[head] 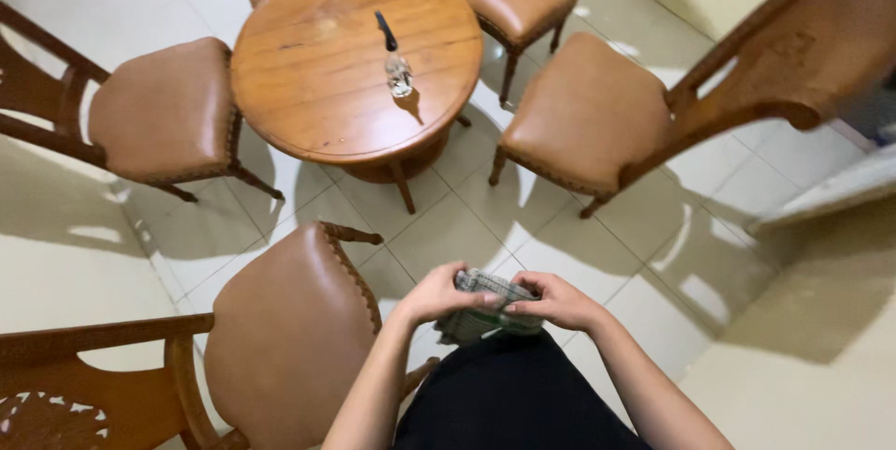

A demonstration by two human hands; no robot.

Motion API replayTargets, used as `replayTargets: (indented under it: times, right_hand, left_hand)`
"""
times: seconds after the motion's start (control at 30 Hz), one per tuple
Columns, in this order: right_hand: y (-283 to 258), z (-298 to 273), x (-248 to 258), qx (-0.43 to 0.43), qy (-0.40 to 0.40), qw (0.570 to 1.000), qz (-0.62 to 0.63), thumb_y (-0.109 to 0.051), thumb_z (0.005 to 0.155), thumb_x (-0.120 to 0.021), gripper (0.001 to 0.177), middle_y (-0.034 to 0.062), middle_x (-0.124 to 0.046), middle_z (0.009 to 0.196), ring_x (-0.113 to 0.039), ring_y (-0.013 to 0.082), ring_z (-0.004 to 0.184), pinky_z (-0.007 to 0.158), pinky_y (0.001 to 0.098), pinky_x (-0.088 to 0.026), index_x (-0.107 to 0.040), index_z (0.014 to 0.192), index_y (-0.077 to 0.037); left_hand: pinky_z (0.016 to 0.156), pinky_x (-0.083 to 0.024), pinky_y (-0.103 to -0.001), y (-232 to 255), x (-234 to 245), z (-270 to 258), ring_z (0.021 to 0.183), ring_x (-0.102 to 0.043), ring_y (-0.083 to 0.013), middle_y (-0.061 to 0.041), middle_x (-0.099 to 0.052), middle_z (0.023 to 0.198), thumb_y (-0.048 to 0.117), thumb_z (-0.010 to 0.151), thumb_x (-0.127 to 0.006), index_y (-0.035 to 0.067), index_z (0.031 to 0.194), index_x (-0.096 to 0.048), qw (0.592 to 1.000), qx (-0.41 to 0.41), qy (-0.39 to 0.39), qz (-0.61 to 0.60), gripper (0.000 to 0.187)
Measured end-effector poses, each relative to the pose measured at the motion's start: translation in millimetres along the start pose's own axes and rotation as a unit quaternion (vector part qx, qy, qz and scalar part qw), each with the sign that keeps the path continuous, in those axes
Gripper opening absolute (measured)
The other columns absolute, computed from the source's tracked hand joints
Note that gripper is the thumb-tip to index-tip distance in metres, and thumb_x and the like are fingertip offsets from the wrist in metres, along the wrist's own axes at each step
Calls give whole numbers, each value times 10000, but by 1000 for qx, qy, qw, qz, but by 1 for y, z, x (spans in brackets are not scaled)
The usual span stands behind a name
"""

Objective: The person wipes the wooden back and seat of a chair with a cloth, sprays a liquid onto the chair legs, and then wipes the legs and the seat edges with the cloth.

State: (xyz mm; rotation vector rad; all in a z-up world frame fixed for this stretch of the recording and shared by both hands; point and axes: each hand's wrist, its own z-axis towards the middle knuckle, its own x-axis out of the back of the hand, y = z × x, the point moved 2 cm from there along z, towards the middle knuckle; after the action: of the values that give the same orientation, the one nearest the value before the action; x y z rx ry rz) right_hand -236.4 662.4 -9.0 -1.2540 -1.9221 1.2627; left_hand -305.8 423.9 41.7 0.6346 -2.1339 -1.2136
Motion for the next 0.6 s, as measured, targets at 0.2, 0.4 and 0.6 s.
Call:
replayTargets:
  times: [0.2, 0.4, 0.6]
  right_hand:
    - [-1, 57, 57, 1, -14, 997, 70, -141, 894, -771, 224, 24, -695, 915, -630, 110, 862, 763, 287, -510, -666, 1067, -45]
    - [-26, 146, 94, -25, 46, 982, 184, -137, 874, -740, 319, 61, -755, 1044, -706, 131, 952, 844, 282, -556, -637, 1168, -67]
    - [-40, 238, 129, -120, -57, 965, 227, -198, 940, -716, 465, 68, -755, 1117, -692, 172, 1018, 879, 329, -562, -624, 1328, 39]
  left_hand:
    - [863, -526, -343, -85, 20, 28, 914, -637, -184, -63, -711, 989, 288, 886, -863, -32, 1219, -692, 967, 16, -120, -225, 493]
    - [977, -537, -331, -146, 0, 92, 1085, -677, -152, -41, -724, 1178, 304, 850, -733, 63, 1238, -627, 796, -16, 115, -594, 468]
    - [987, -533, -357, -131, 16, 170, 1130, -662, -170, -49, -705, 1233, 313, 903, -706, 57, 1284, -600, 800, 49, 345, -489, 472]
